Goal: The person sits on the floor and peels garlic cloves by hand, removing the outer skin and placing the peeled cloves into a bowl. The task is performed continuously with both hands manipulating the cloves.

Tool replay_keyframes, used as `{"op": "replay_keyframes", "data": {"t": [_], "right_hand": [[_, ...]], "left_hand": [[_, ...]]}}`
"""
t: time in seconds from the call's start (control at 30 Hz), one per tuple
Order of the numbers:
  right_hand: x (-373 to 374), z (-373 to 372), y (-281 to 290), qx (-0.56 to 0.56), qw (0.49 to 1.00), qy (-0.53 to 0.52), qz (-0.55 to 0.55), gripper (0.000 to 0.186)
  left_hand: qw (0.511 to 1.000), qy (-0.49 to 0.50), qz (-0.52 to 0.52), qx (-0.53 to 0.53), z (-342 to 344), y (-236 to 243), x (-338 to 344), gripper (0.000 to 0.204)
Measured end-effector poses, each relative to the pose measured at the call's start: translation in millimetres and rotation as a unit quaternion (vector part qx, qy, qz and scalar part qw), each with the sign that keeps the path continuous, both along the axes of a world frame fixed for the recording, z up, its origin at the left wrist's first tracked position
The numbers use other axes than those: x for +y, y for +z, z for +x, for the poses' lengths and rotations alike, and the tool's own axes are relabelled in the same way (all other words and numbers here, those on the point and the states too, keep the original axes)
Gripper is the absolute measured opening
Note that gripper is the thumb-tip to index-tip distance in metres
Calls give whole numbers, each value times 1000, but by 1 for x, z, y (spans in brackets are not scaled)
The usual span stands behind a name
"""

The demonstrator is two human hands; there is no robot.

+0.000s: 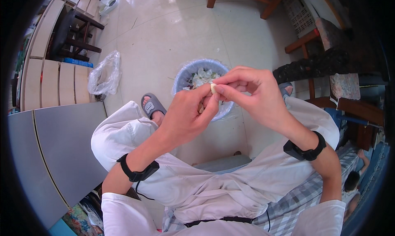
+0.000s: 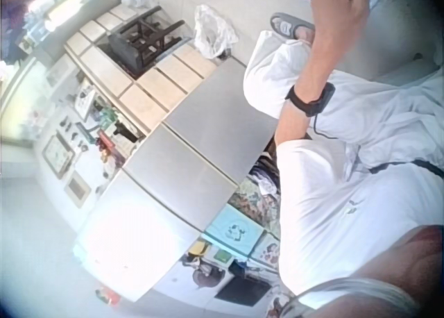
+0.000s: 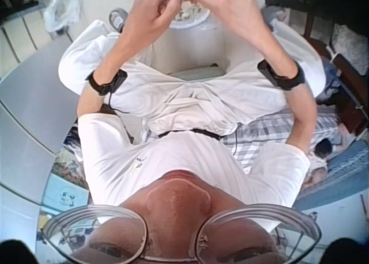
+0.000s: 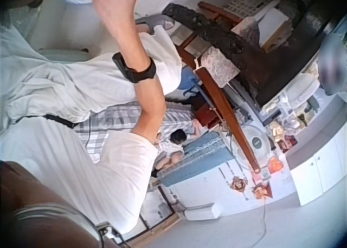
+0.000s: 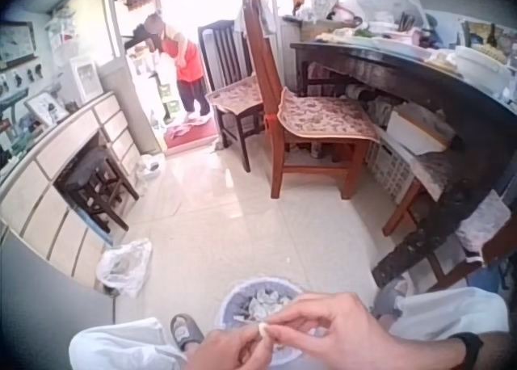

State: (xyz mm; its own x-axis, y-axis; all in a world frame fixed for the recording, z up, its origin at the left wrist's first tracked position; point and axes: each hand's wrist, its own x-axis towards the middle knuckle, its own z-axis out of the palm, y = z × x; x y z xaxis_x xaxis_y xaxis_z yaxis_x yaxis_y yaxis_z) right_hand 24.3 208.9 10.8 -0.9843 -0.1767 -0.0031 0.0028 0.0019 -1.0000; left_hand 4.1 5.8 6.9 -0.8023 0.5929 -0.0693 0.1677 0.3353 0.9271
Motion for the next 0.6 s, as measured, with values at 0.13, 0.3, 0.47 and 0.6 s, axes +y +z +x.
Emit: {"op": "replay_keyframes", "data": {"t": [0.13,0.3,0.47,0.6], "right_hand": [[1,-2,5,-55,998,8,-41,17],[4,-3,7,-78,995,17,-56,17],[5,-3,7,-86,994,13,-68,18],[4,-3,11,-88,994,18,-57,19]], "left_hand": [[1000,-5,-14,11,0,8,3,19],[1000,-9,0,23,0,7,4,17],[999,-13,9,37,0,6,6,16],[997,-18,10,69,0,1,5,16]]}}
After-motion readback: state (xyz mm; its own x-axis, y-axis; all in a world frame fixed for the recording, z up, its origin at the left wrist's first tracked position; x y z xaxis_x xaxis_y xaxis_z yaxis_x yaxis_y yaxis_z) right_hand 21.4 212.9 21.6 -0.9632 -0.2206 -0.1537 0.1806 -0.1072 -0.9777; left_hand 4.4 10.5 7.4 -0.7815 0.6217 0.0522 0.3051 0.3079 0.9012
